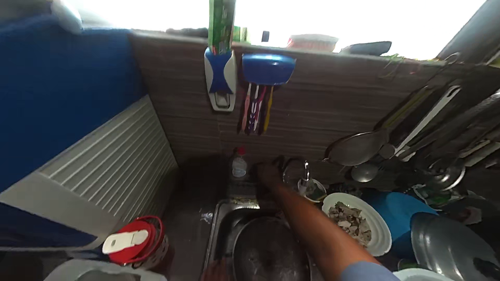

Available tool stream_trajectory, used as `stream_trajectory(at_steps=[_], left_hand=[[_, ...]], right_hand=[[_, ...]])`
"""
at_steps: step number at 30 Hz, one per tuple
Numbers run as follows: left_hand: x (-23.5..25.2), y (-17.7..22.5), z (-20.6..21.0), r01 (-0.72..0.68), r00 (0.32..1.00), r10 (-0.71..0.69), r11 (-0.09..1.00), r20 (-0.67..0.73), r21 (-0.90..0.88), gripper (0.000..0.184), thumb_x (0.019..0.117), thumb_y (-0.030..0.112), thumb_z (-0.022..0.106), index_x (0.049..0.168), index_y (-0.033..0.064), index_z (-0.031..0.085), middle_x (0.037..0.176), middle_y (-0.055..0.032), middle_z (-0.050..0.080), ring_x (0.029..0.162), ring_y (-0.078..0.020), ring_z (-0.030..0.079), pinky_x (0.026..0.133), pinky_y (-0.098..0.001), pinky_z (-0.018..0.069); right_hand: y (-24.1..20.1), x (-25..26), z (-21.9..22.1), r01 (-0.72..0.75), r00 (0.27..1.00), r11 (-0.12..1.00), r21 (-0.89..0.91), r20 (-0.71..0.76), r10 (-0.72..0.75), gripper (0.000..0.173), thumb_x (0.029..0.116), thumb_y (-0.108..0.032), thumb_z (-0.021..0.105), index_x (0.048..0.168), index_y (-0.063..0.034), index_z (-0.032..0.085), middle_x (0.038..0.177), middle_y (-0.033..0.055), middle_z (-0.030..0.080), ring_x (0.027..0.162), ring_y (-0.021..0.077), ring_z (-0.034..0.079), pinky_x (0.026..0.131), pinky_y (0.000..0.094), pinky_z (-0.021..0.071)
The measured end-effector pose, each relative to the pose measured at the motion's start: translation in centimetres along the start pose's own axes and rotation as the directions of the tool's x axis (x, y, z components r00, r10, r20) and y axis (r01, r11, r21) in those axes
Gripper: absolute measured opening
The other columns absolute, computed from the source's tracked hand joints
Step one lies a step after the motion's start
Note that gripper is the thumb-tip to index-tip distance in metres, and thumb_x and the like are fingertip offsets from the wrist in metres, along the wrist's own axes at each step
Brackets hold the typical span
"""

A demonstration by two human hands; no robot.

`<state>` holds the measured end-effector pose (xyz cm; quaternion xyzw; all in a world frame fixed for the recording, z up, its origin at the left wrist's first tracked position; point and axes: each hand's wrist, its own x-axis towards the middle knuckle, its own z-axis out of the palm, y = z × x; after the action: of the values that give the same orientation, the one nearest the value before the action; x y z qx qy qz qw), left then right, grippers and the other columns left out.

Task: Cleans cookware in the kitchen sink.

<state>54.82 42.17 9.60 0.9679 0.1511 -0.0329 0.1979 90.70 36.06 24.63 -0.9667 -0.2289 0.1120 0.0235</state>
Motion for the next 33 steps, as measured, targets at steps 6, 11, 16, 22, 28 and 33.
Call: stream_trajectory(at_steps=[6, 11, 16, 22, 28, 33], left_hand=[[-0.1, -0.1, 0.6, -0.016, 0.999, 0.018, 0.999, -0.040, 0.047, 0.056, 0.1012, 0.033, 0.053, 0.149, 0.0049, 0.052, 0.144, -0.0126, 0.061, 0.138, -0.0325, 0.052, 0.116, -0.0523, 0.0369], [0.0, -0.2, 0.5, -0.032, 0.999, 0.032, 0.999, -0.020, 0.036, 0.058, 0.1012, 0.034, 0.054, 0.150, 0.0025, 0.049, 0.147, -0.0141, 0.058, 0.141, -0.0346, 0.049, 0.118, -0.0545, 0.0338], [0.1, -0.6, 1.1, -0.065, 0.996, 0.069, 0.996, -0.056, 0.061, 0.058, 0.1011, 0.033, 0.052, 0.149, 0.0013, 0.050, 0.148, -0.0127, 0.058, 0.139, -0.0333, 0.051, 0.116, -0.0544, 0.0365], [0.3, -0.5, 1.2, -0.061, 0.997, 0.064, 0.994, -0.032, 0.087, 0.058, 0.1019, 0.033, 0.052, 0.151, 0.0012, 0.048, 0.146, -0.0127, 0.059, 0.139, -0.0323, 0.051, 0.116, -0.0534, 0.0355], [0.4, -0.7, 1.4, -0.039, 0.998, 0.043, 0.996, -0.037, 0.085, 0.053, 0.0994, 0.028, 0.052, 0.144, -0.0010, 0.055, 0.137, -0.0145, 0.065, 0.134, -0.0319, 0.056, 0.115, -0.0506, 0.0377], [0.5, -0.9, 1.5, -0.048, 0.997, 0.053, 0.997, -0.062, 0.065, 0.049, 0.0988, 0.028, 0.051, 0.138, -0.0007, 0.060, 0.126, -0.0135, 0.071, 0.129, -0.0308, 0.060, 0.114, -0.0493, 0.0395]], right_hand=[[1.9, -5.0, 0.4, 0.073, 0.939, 0.978, 0.198, -0.344, -0.001, 0.033, 0.1001, -0.032, 0.060, 0.116, -0.0051, 0.071, 0.108, 0.0201, 0.071, 0.102, 0.0388, 0.069, 0.087, 0.0605, 0.0554], [3.8, -13.1, 6.0, 0.217, 0.913, 0.871, 0.441, -0.407, -0.022, 0.027, 0.0969, -0.027, 0.057, 0.099, -0.0034, 0.071, 0.089, 0.0114, 0.068, 0.082, 0.0235, 0.066, 0.074, 0.0442, 0.0563], [5.8, -15.9, 12.9, -0.175, 0.969, 0.695, 0.697, -0.004, 0.247, 0.026, 0.1006, -0.023, 0.059, 0.106, 0.0003, 0.070, 0.092, 0.0158, 0.069, 0.086, 0.0272, 0.067, 0.081, 0.0499, 0.0544], [4.0, -11.7, 18.7, -0.262, 0.959, 0.851, 0.455, 0.221, 0.177, 0.043, 0.1061, -0.029, 0.053, 0.137, 0.0013, 0.060, 0.132, 0.0252, 0.064, 0.125, 0.0387, 0.062, 0.107, 0.0550, 0.0477], [-0.8, -14.4, 24.0, 0.115, 0.786, 0.863, 0.492, 0.486, -0.382, 0.043, 0.1078, -0.034, 0.049, 0.132, -0.0025, 0.065, 0.128, 0.0219, 0.067, 0.124, 0.0348, 0.063, 0.109, 0.0553, 0.0462], [1.0, -19.5, 22.4, 0.270, 0.583, 0.881, 0.389, 0.663, -0.470, 0.040, 0.1025, -0.029, 0.060, 0.132, -0.0014, 0.062, 0.119, 0.0259, 0.068, 0.114, 0.0427, 0.065, 0.101, 0.0645, 0.0472]])
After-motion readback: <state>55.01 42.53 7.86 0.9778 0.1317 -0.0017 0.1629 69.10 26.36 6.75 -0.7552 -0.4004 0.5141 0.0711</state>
